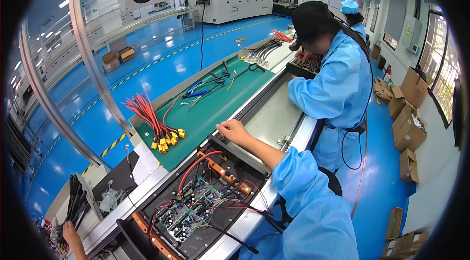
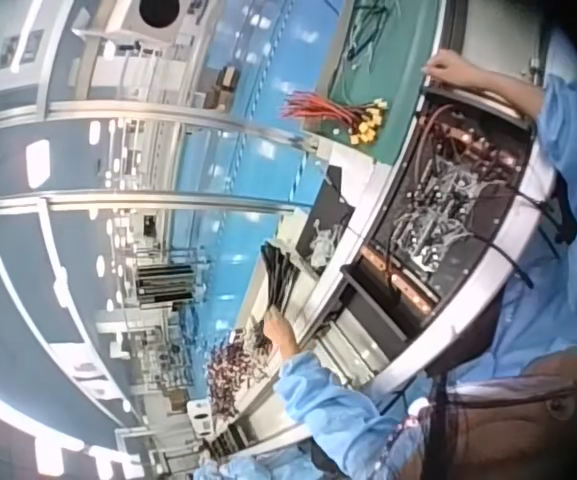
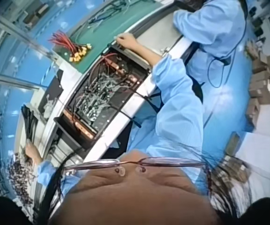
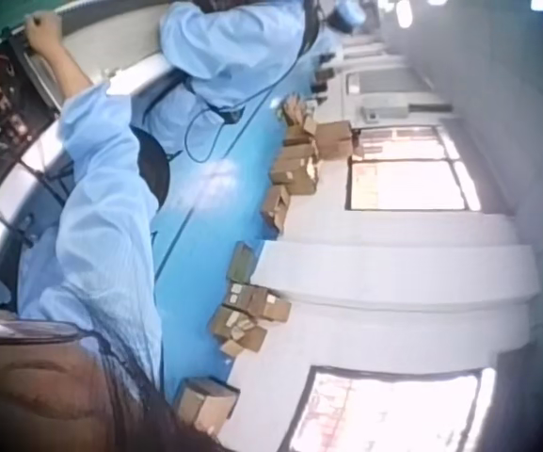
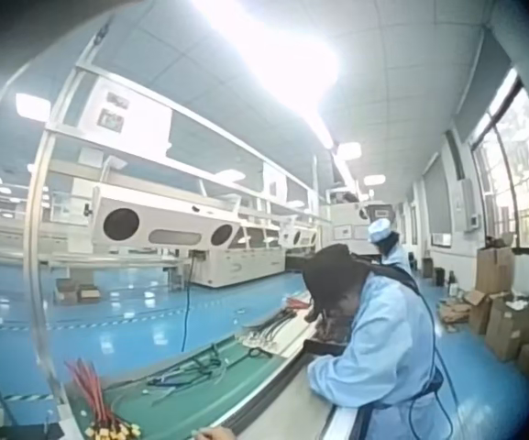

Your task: Connecting wire harnesses to internal circuit board components within a metal chassis at an assembly station.

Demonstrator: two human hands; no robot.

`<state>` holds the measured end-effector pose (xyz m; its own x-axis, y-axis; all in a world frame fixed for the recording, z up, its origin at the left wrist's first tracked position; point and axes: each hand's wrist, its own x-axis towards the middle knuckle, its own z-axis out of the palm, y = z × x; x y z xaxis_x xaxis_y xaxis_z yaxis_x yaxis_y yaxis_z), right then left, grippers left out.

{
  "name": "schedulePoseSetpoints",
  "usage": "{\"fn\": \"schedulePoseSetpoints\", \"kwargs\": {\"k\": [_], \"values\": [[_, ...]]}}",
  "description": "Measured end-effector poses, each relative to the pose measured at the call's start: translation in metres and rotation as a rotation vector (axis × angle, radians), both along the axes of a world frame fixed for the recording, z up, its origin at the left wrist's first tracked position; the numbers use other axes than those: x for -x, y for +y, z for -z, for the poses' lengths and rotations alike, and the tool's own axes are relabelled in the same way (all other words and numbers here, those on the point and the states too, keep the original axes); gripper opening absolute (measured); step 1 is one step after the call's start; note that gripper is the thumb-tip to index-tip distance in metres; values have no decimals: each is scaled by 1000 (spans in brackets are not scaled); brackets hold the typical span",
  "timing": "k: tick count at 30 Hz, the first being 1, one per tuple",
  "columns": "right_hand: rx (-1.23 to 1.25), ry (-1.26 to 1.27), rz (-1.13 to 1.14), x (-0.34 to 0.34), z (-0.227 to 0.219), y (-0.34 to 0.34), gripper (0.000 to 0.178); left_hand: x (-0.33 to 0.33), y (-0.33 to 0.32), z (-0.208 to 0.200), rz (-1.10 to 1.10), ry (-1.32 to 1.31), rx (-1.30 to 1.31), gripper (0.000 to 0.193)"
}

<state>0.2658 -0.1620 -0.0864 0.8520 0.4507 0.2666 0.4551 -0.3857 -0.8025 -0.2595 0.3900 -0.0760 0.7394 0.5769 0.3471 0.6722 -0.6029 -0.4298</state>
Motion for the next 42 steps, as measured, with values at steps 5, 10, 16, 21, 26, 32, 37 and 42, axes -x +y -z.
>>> {"fn": "schedulePoseSetpoints", "kwargs": {"k": [5, 10, 16, 21, 26, 32, 37, 42], "values": [[-18, -20, -36, -2, 9, 9, 36, 70, 66, -22, 183, -151, -473, 41], [-135, 164, 99, -8, -4, -15, 21, 39, 42, -85, 209, -563, -238, 54], [-476, 206, 106, -4, -47, -18, 27, 22, -50, -178, 352, -481, -415, 39], [-460, -242, -106, 70, -149, -4, 24, -61, -203, -203, 548, -497, -125, 31], [-121, -856, -597, 182, -197, 19, 39, -131, -337, -204, 859, -398, 351, 26], [213, -797, -662, 188, -201, 12, 23, -134, -355, -192, 963, -618, 747, 18], [-135, -532, -631, 184, -185, 10, 10, -115, -362, -198, 790, -574, 1356, 20], [-114, 163, -872, 215, -155, 22, 9, -120, -404, -189, 962, -913, 1640, 31]]}}
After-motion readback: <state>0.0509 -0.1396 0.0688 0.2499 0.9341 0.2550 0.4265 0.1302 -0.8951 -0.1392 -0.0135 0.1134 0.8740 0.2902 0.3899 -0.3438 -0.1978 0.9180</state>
